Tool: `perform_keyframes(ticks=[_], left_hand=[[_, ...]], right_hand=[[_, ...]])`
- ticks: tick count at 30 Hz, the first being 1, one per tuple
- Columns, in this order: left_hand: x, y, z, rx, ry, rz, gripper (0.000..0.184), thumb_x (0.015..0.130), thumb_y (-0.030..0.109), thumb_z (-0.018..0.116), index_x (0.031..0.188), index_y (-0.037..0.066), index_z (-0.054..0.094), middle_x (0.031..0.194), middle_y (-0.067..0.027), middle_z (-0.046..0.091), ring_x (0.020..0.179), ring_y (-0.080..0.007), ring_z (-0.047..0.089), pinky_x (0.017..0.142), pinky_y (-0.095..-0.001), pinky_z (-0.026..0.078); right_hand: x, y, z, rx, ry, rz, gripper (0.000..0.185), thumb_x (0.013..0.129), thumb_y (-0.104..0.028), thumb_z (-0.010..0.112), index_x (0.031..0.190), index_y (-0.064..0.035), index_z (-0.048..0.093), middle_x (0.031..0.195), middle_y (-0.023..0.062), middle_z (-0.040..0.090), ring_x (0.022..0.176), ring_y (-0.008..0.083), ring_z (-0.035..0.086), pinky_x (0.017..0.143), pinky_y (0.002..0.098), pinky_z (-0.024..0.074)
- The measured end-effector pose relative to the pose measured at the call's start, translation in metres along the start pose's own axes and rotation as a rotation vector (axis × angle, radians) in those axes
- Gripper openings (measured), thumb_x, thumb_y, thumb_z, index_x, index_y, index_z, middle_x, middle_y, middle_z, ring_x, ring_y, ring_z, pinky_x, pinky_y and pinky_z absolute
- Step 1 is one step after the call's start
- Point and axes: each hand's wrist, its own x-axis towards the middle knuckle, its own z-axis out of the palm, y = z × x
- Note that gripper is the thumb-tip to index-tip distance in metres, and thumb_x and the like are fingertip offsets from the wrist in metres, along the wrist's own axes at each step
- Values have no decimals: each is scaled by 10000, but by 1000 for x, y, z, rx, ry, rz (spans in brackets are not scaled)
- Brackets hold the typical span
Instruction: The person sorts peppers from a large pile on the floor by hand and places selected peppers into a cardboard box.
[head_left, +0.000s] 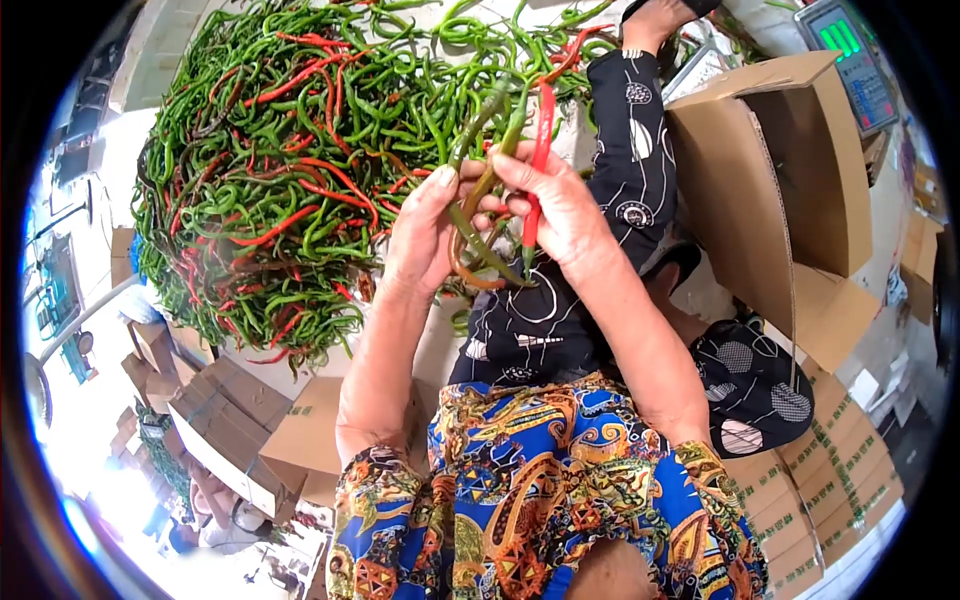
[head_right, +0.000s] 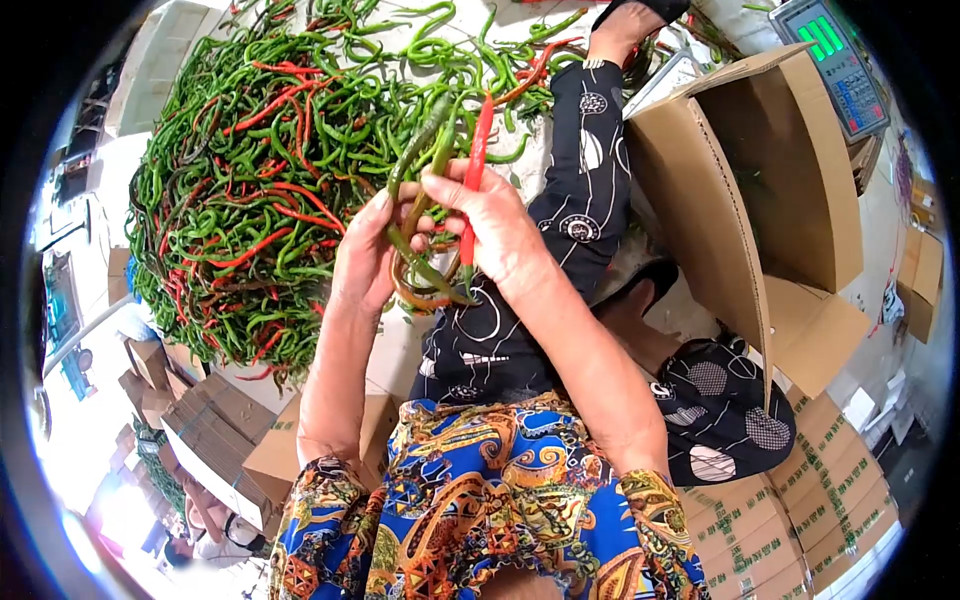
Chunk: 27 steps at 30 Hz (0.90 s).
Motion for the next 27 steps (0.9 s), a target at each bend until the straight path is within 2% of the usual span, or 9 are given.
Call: perform_keyframes(ticks=[3,10,12,14,16,18,20,22,27], left_hand=[[3,0,0,-96,-55,-39,418,973,232,499,1246,-83,487,1095,-177,625,825,-195,656,667,-257,561],[14,11,26,-92,-46,-39,408,969,186,491,1291,-65,467,1102,-145,625,779,-119,579,658,-209,518],[20,11,33,182,7,38,401,968,172,485,1303,-46,472,1090,-119,635,755,-116,585,663,-222,523],[15,8,57,921,90,252,435,921,153,528,1308,-38,476,1108,-125,623,882,-178,604,785,-309,488],[12,-8,75,1447,62,747,451,869,121,584,1289,-23,501,1163,-183,586,1022,-256,574,894,-350,454],[1,-3,82,1186,-74,810,341,806,44,619,1138,-20,574,1187,-208,549,1154,-345,512,980,-419,415],[0,10,47,1059,-64,793,269,861,35,589,1126,-7,602,1124,-151,610,1034,-253,606,889,-357,483],[3,12,21,661,306,388,205,930,84,554,1097,-4,634,990,-74,668,864,-111,635,768,-242,503],[30,-39,-36,635,323,149,231,904,70,553,1098,-38,613,899,-55,647,748,-99,563,699,-221,458]], right_hand=[[1,-5,-7,-51,36,-65,110,869,-150,679,927,-69,633,776,6,634,525,30,456,459,151,368],[6,-8,-3,-41,130,-74,227,855,-233,713,979,-76,606,815,15,625,659,69,549,540,177,411],[-1,-8,6,-122,71,-73,314,831,-284,739,1017,-72,603,885,3,624,742,84,563,608,205,428],[-5,-6,20,-125,95,-220,381,823,-275,748,1085,-54,582,990,14,599,909,116,568,765,249,466],[-8,-11,17,-96,86,-226,366,848,-264,719,1107,-46,578,997,34,608,922,130,584,802,272,489],[-10,-28,3,45,144,-189,207,918,-178,611,1067,-36,593,961,61,637,910,157,624,798,296,523],[-28,-53,1,39,284,-187,153,933,-155,583,1027,-35,597,858,49,614,772,133,606,710,287,518],[-37,-64,-27,176,-64,-208,137,940,-147,571,1018,-37,592,778,26,558,640,102,531,601,263,467],[-65,-57,-8,-185,134,-173,149,832,-102,647,927,-42,549,733,-16,516,584,66,459,531,214,370]])
